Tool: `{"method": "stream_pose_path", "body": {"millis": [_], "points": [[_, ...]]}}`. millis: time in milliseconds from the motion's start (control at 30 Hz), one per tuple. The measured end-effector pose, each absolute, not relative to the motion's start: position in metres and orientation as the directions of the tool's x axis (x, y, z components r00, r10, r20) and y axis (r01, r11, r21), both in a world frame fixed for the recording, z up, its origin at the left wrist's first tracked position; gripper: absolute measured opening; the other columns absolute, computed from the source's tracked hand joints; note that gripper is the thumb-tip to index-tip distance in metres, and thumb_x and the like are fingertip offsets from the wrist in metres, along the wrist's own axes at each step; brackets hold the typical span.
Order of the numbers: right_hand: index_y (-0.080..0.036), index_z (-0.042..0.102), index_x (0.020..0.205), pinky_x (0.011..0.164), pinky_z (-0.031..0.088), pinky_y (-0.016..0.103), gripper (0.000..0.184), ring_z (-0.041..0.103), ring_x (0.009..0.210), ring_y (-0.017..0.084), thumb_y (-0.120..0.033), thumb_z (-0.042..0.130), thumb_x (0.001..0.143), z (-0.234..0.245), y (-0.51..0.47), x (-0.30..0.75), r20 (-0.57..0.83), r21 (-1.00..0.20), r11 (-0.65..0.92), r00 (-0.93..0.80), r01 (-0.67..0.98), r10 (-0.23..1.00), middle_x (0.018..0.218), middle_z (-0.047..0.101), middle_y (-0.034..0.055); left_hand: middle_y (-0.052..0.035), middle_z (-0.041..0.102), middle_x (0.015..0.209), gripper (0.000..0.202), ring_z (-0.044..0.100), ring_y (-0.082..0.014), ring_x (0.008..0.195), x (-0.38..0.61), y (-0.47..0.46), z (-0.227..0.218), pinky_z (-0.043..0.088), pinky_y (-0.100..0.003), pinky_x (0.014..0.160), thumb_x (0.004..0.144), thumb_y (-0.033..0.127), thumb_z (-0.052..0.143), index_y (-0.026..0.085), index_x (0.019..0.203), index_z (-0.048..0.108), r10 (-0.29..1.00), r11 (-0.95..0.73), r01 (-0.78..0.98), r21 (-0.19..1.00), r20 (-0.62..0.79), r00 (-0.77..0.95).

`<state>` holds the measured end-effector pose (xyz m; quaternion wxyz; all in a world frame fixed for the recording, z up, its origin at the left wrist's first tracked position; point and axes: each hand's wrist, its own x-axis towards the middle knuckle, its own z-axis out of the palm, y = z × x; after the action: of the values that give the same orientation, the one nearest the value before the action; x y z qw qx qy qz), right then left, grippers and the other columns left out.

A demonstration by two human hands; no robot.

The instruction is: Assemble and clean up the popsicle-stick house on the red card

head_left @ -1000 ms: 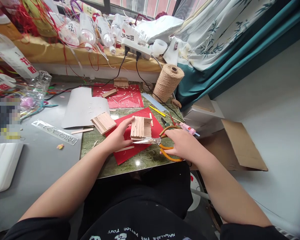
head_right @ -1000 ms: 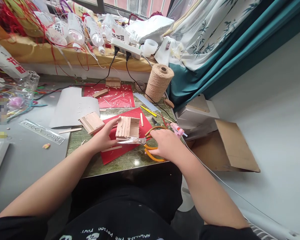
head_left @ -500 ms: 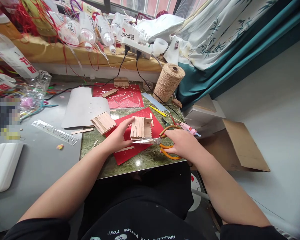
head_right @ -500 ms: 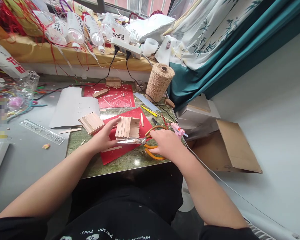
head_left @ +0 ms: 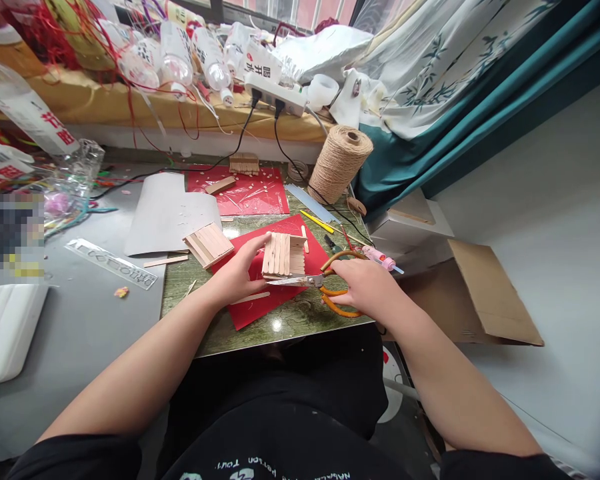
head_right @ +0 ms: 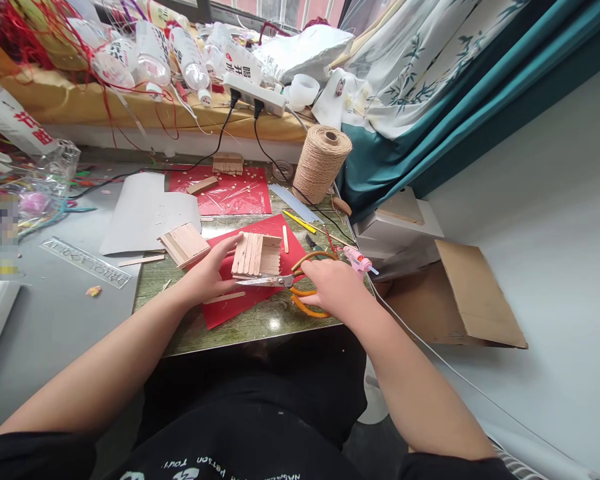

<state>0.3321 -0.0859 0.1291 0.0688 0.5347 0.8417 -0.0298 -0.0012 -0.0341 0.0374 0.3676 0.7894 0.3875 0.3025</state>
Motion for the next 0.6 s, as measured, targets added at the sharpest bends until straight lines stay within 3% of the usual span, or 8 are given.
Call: {"method": "stream_pose_path", "body": {"millis": [600], "points": [[-0.022,0.069,0.112,0.064,0.033,0.033,0.042,0.073,0.089,0.028,-0.048,0.090,0.086,0.1288,-0.0859,0.3299,-0.133,0.063,0.408,-0.397,0.911,0.908,0.096,0.080,0.0063,-0.0136,0.039,0.177,0.102,0.041,-0.0359,0.164,-0.0018,-0.0334,0.0365,0.039,-0.057,0.135,0.090,0.036,0.082,0.033,0.174,0.024,0.834,-0.420,0.387,0.821,0.181,0.521]]}}
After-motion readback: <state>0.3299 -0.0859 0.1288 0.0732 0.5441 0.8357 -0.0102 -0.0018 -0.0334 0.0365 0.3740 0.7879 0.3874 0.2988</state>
